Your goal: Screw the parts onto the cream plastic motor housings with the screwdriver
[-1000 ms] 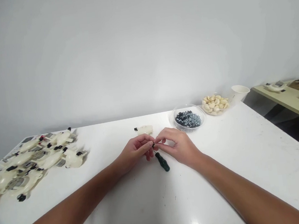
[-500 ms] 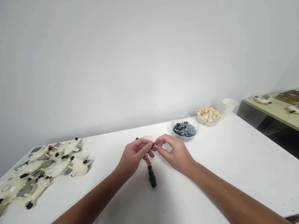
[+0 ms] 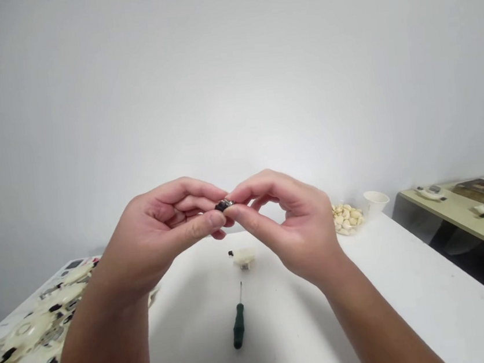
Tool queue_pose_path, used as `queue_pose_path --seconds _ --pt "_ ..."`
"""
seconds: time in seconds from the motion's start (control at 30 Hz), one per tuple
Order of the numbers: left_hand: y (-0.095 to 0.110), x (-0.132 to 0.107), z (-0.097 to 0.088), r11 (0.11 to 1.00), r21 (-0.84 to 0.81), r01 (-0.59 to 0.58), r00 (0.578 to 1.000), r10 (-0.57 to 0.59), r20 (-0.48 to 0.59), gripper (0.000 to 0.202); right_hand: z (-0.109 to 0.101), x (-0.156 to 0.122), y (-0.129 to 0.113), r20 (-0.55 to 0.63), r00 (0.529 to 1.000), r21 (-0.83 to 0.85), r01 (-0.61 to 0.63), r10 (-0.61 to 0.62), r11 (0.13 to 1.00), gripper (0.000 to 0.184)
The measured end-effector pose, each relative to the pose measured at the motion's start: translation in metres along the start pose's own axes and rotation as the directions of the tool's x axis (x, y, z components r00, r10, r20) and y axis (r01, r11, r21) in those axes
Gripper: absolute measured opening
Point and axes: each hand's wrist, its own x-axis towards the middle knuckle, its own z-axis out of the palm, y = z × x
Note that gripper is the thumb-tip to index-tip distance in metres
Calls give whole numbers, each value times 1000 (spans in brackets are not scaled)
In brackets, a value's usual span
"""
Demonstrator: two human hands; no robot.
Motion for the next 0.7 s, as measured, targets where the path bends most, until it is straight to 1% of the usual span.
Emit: queue_pose_path --seconds 0.1,0.23,0.33,0.4,0.5,0.53,0.6,0.63,0.7 --pt "-1 -2 2 1000 20 14 1000 -14 -5 23 2 -3 5 -1 1000 33 -4 4 999 7" --pt "-6 -1 6 999 -25 46 999 -46 13 19 -4 -6 10 10 1000 42 15 -15 999 14" --pt "-10 3 8 984 -134 118 991 -109 77 21 -7 -7 8 20 999 65 39 -40 997 17" --pt "-13 6 10 961 -221 165 980 -136 143 24 -8 -7 5 15 998 65 58 -59 996 16" --pt "-16 6 12 942 -267 202 963 -142 228 27 -8 -8 2 32 999 74 40 -43 996 13" --pt "-16 6 12 948 -248 198 962 -140 233 26 -8 -8 1 44 998 80 33 -36 996 13" --pt "-14 3 11 977 -152 152 971 -119 209 20 -9 -8 1 62 998 81 25 -30 996 13" --pt "-13 2 10 991 -77 110 975 -93 200 16 -9 -8 1 74 997 75 22 -28 997 13" --pt "-9 0 6 996 88 3 976 -22 217 11 -10 -7 1 103 995 54 11 -17 998 14"
